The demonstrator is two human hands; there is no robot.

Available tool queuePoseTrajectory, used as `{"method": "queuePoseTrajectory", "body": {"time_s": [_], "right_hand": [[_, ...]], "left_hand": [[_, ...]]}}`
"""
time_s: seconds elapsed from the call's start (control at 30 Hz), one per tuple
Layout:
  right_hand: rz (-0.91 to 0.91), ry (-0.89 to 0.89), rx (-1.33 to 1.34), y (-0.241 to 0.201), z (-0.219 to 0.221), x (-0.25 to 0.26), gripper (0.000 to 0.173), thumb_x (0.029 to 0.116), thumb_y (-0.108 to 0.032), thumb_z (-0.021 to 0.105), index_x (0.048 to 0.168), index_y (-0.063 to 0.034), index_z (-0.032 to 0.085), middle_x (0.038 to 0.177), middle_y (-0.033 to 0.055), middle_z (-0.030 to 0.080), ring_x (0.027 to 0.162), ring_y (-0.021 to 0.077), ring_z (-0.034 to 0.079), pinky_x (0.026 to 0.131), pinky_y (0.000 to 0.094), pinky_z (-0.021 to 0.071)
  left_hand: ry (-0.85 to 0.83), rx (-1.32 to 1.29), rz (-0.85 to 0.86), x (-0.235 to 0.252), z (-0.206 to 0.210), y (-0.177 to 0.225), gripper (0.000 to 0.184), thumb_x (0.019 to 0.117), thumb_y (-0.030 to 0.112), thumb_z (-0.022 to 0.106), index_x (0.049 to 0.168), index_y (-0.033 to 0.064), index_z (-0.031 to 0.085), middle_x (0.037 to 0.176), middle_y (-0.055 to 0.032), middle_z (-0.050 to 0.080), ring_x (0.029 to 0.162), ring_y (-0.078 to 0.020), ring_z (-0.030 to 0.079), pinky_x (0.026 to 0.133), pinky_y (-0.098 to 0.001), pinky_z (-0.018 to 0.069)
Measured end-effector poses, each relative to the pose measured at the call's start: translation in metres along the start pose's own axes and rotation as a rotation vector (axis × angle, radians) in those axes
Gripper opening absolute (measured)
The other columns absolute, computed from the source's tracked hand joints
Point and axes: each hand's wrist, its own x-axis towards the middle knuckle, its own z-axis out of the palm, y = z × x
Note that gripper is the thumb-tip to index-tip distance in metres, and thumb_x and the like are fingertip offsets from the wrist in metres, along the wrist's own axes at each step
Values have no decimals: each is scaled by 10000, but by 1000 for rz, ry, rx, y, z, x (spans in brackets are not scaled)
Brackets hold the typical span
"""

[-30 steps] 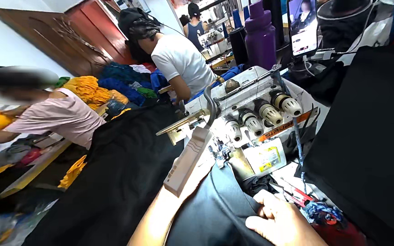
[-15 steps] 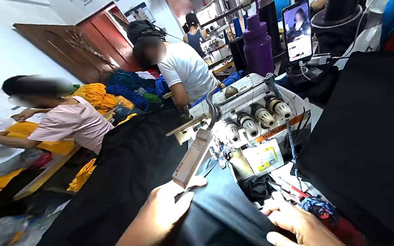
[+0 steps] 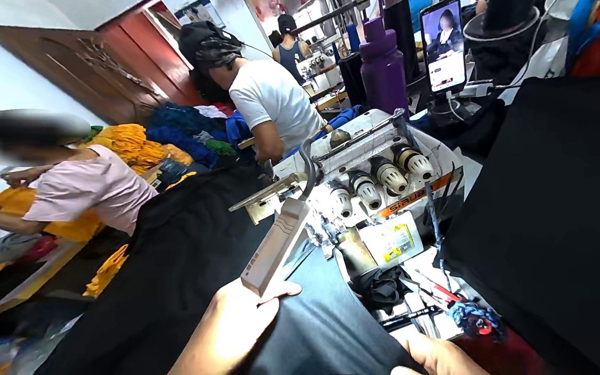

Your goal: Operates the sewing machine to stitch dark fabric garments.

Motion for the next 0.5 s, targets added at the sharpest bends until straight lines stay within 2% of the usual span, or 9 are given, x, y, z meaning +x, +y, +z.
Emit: {"method": "queuePoseTrajectory", "body": {"time_s": [0.1,0.2,0.33,0.4,0.5], "right_hand": [[65,31,134,0,5,20,90,997,-129,567,1005,-50,612,799,-43,570,732,-3,544,681,217,456],[90,72,173,-3,10,44,60,979,-139,580,989,-86,606,792,-64,544,718,-18,539,670,192,459],[125,111,200,-11,12,66,113,1019,-157,570,1081,-73,615,881,-38,601,800,-13,597,736,190,503],[147,120,198,-18,13,70,116,1037,-128,556,1105,-50,608,901,-23,600,815,-16,598,753,180,502],[135,125,155,-19,12,71,139,1045,-119,543,1124,-26,610,923,-4,600,833,-11,587,770,182,488]], "left_hand": [[14,-9,-98,5,10,-10,309,852,189,533,949,145,824,801,-35,675,780,-172,653,724,-380,542],[37,-56,-163,15,16,-24,240,898,187,592,970,111,807,871,-45,721,824,-146,672,785,-361,550],[-41,-66,-243,23,19,-41,236,902,-23,605,1056,19,778,987,-171,736,925,-320,702,869,-516,539],[-69,-62,-322,24,17,-38,246,941,-45,591,1111,3,762,1078,-207,722,1007,-379,687,929,-560,509],[73,-16,-317,10,7,-24,234,925,-63,600,1089,-30,763,1169,-259,706,1051,-459,689,911,-635,513]]}}
